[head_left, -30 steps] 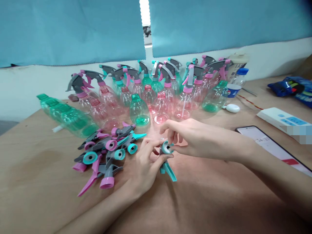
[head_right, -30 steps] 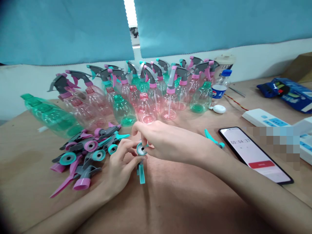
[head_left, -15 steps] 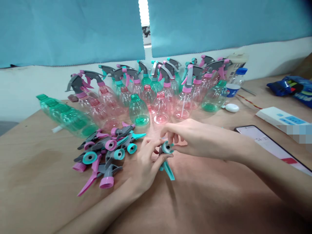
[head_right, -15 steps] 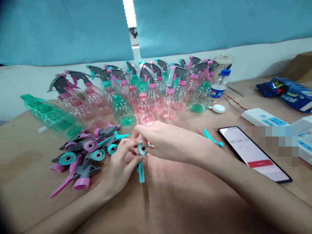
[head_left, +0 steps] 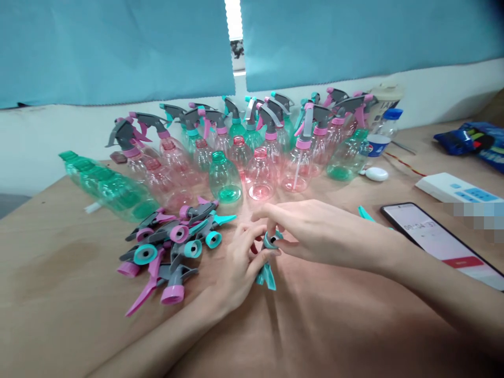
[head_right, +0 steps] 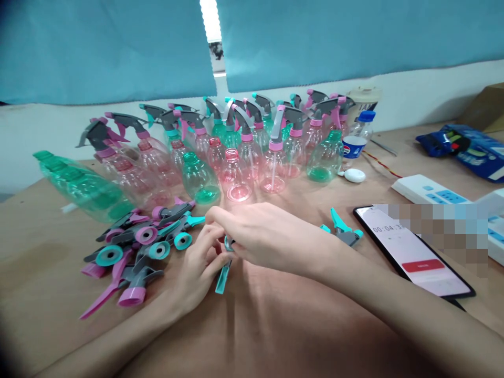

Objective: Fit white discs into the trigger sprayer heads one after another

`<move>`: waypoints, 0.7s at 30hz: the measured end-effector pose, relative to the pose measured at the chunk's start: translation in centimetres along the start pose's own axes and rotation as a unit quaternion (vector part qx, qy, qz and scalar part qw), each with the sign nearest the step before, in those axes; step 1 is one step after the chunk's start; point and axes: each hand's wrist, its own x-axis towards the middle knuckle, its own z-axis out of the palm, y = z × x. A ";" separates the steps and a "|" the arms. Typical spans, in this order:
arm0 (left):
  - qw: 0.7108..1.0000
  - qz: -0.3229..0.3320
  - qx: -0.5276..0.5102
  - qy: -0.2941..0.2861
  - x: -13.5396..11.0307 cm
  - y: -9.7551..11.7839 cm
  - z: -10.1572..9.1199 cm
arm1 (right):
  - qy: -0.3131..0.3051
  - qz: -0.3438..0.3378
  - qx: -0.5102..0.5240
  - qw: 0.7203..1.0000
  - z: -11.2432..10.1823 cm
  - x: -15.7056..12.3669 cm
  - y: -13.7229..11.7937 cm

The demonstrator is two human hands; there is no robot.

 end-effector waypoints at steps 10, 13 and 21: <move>0.998 0.046 0.021 0.034 -0.2 -0.5 0.2 | -0.023 0.052 0.112 0.992 -1.1 0.1 0.7; 0.997 0.055 0.028 0.037 -0.2 -0.3 0.1 | -0.038 0.025 0.091 0.995 -1.5 -0.1 0.2; 0.997 0.043 0.041 0.040 -0.2 0.0 0.1 | 0.006 0.008 0.048 0.999 -0.1 0.1 0.1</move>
